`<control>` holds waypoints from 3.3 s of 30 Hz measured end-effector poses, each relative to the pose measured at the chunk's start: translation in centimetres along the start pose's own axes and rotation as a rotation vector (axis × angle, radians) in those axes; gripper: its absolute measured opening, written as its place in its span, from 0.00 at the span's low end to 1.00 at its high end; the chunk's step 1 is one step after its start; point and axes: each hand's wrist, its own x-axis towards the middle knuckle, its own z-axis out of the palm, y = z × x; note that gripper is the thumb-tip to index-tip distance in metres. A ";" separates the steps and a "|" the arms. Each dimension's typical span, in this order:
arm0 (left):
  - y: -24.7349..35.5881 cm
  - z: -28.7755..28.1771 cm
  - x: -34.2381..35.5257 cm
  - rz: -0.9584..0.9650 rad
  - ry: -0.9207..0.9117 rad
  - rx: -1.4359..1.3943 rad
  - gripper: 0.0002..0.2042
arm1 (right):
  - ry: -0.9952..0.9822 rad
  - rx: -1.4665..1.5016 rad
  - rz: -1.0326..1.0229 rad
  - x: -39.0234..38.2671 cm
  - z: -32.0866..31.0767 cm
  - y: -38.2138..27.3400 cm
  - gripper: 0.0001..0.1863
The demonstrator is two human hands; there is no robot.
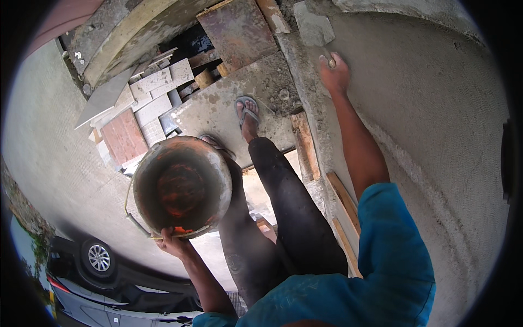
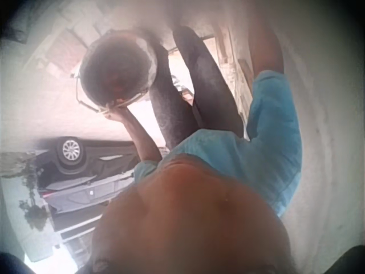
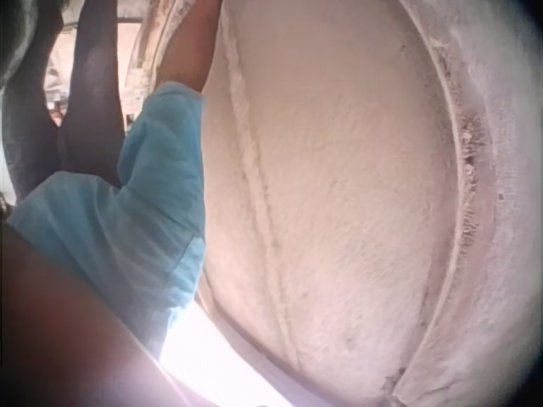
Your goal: The person scoops wet cement from a bucket with a trowel and applies it to a curved concrete surface, smoothing it in place. The person then walks to a nearby area, picks up a wooden plank, and places it on the ground before walking back toward the work area.
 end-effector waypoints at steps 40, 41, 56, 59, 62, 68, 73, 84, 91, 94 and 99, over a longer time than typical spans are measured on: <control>1.4 -3.5 3.6 -0.019 -0.049 0.017 0.22 | -0.121 -0.134 -0.231 -9.1 -9.9 -6.0 0.31; 0.5 -4.9 4.8 -0.042 -0.075 0.056 0.22 | -0.088 -0.128 -0.253 -7.9 -7.8 -5.2 0.31; -0.7 -2.3 3.5 0.038 -0.152 0.066 0.21 | -0.034 -0.108 -0.067 0.5 -1.5 -6.5 0.26; -0.9 -2.5 3.5 0.030 -0.141 0.078 0.19 | -0.037 -0.107 -0.024 -0.3 -2.9 -6.0 0.25; -0.2 -2.2 3.2 -0.034 -0.125 0.119 0.23 | 0.024 -0.056 -0.038 -0.4 -3.7 -4.3 0.24; 0.0 -2.8 3.5 -0.067 -0.144 0.077 0.22 | 0.092 0.022 -0.080 -0.6 -4.2 -2.0 0.22; -0.6 -3.6 4.0 -0.049 -0.157 0.042 0.23 | 0.159 -0.009 -0.209 -2.6 -4.5 -0.6 0.23; 0.8 -4.2 3.8 -0.057 -0.129 0.087 0.23 | -0.583 0.441 -0.393 -11.8 -14.3 -15.3 0.20; 0.4 -5.7 4.9 -0.006 -0.166 0.070 0.23 | -0.466 0.778 0.089 -6.9 -15.9 -14.3 0.16; 2.4 -3.5 2.8 0.011 -0.152 -0.050 0.24 | -0.215 0.581 -0.050 -9.1 -17.1 -16.0 0.19; 1.2 -4.3 3.7 -0.022 -0.088 0.030 0.25 | -0.173 0.178 -0.174 -9.7 -11.8 -12.8 0.25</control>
